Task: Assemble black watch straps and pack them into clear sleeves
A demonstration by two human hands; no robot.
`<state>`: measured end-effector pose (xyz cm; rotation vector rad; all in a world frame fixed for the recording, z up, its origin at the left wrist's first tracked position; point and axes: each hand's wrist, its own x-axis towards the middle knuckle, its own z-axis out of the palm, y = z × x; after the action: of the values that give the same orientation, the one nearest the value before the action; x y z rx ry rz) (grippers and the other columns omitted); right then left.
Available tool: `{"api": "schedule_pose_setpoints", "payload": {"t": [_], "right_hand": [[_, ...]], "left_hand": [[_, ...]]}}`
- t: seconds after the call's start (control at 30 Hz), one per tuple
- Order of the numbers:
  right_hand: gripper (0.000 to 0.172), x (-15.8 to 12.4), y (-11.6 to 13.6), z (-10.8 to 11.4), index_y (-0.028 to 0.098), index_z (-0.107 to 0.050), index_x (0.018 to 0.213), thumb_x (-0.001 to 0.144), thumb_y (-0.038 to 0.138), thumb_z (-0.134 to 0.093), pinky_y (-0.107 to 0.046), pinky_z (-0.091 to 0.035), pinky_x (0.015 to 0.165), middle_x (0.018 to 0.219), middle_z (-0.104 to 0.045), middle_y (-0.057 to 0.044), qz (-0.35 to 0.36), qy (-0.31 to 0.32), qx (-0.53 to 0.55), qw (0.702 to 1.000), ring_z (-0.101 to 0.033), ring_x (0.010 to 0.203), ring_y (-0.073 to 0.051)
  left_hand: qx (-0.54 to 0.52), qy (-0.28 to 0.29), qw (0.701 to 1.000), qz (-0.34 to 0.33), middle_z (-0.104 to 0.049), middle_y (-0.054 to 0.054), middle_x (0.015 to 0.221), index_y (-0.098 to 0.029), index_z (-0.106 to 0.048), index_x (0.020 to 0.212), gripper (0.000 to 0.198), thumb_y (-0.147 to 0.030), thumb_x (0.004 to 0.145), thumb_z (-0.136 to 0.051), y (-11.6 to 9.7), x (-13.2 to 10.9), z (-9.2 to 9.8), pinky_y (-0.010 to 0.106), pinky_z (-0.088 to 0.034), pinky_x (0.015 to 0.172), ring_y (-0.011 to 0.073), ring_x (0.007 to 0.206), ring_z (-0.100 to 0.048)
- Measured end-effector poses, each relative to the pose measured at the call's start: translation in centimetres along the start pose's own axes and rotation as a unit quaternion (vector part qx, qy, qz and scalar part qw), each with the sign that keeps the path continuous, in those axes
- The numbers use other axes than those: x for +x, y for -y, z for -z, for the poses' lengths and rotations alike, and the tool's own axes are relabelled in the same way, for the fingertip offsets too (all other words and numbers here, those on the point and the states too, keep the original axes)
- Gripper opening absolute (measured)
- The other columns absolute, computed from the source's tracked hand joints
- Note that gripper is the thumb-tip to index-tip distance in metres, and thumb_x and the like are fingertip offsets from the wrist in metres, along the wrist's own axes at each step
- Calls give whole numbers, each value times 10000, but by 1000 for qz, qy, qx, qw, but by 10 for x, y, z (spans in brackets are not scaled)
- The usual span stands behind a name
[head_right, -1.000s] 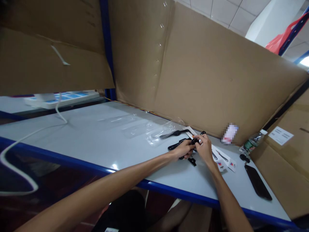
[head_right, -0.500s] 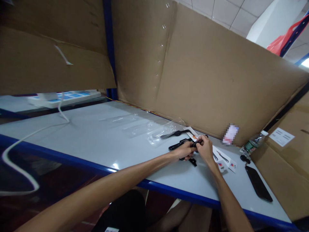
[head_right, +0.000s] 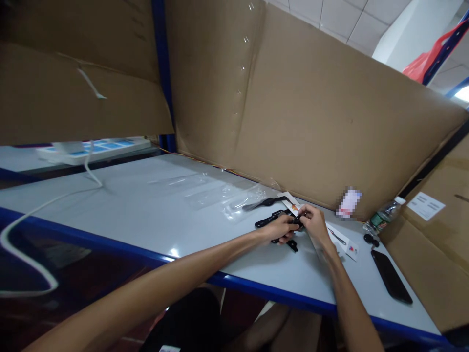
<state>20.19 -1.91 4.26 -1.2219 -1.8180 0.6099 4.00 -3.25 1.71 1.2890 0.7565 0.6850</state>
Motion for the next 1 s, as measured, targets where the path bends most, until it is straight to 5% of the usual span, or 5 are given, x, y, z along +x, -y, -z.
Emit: {"api": "schedule_pose_setpoints", "payload": {"t": [0.27,0.47,0.6,0.77,1.0], "right_hand": [[313,0,8,26,162,-716,789,635,421,-803,-211,-278,418,562,-584,38,-81,148,47,985,-396,430,-75],[322,-2,1,30,179,-682,772,659,459,-794,-203,-256,412,464,-509,74,-89,159,51,982,-397,398,-81],[349,0,-1,33,186,-667,814,665,468,-811,-208,-261,412,509,-531,68,-73,63,113,989,-412,410,-82],[408,8,-13,51,188,-647,835,579,442,-837,-210,-244,388,608,-588,44,-74,-167,235,955,-439,428,-77],[345,18,-62,78,181,-628,710,475,373,-791,-220,-221,373,484,-512,45,-144,-330,221,906,-428,406,-98]], "left_hand": [[6,52,999,6,-346,-110,541,-196,-468,808,227,-335,904,-619,-7,-11,2,181,-199,396,35,374,-289],[12,114,993,32,-332,-112,548,-193,-516,829,303,-428,849,-706,-6,-9,9,184,-169,389,30,378,-248],[9,150,988,43,-334,-106,548,-194,-499,783,402,-504,802,-754,-4,-9,11,189,-162,383,30,378,-256],[-20,139,990,9,-322,-108,542,-197,-491,821,332,-473,878,-667,-1,-6,11,191,-170,380,41,373,-255],[166,-148,971,-88,-478,-49,592,-176,-559,917,195,-354,976,-507,-5,11,38,207,-349,492,104,474,-479]]}}
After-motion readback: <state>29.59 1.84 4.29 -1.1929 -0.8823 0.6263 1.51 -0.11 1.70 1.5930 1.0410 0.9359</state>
